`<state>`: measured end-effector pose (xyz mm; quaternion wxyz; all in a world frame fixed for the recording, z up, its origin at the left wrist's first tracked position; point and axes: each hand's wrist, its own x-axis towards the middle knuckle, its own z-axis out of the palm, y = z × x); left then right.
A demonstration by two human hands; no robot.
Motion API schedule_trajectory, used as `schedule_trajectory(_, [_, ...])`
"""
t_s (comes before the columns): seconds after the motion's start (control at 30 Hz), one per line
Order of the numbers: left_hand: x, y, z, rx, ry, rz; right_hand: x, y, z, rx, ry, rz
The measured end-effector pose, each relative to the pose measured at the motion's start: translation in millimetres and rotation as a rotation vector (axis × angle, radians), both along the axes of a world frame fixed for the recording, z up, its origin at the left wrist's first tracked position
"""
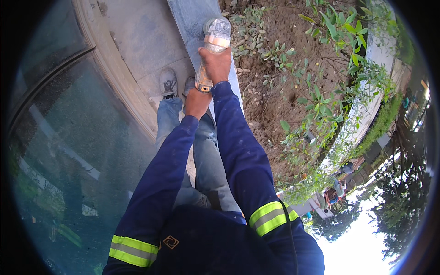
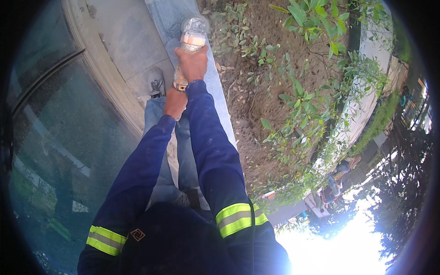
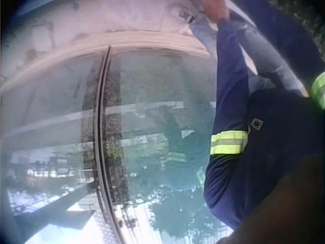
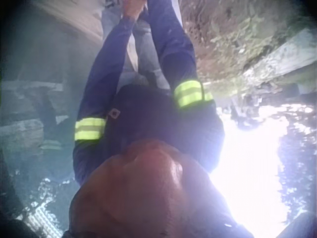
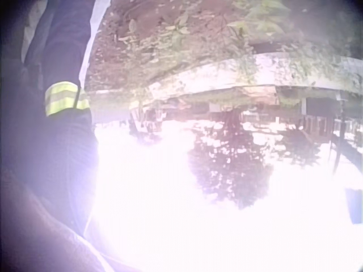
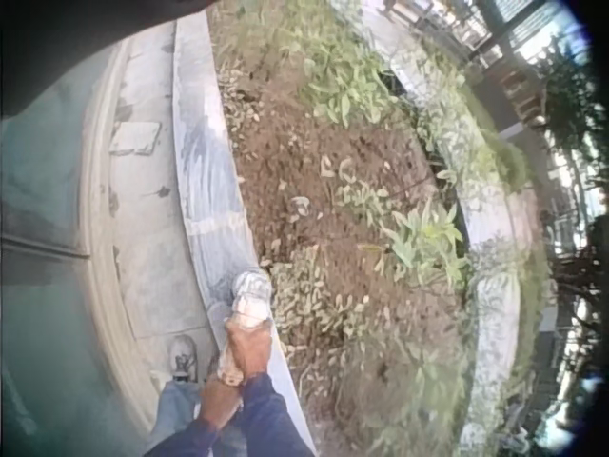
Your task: The person uses an angle grinder to smooth a concrete curb edge. The person holds the tool with both hands and moves it along the curb surface, generating dust as the grinder abrades the concrete.
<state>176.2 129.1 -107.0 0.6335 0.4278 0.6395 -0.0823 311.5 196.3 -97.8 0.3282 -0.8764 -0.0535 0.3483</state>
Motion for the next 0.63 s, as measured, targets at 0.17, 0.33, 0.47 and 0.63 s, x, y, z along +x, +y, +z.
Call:
schedule_trajectory(0.17, [-4.7,-11.1,10.1,0.087,0.069,-0.162,-5.9,-30.6,-13.8,0.091,-0.02,-0.116])
schedule_trajectory(0.33, [-36.3,-37.1,16.7,0.012,0.061,-0.222,-32.9,-59.2,-3.4,0.101,0.028,-0.134])
schedule_trajectory(0.47, [-43.6,-47.5,26.3,0.054,0.013,-0.029,-46.1,-53.8,4.4,0.025,0.047,-0.061])
schedule_trajectory(0.63, [-24.3,-8.4,15.1,0.041,0.016,-0.01,-29.5,-10.3,6.4,-0.044,0.039,0.024])
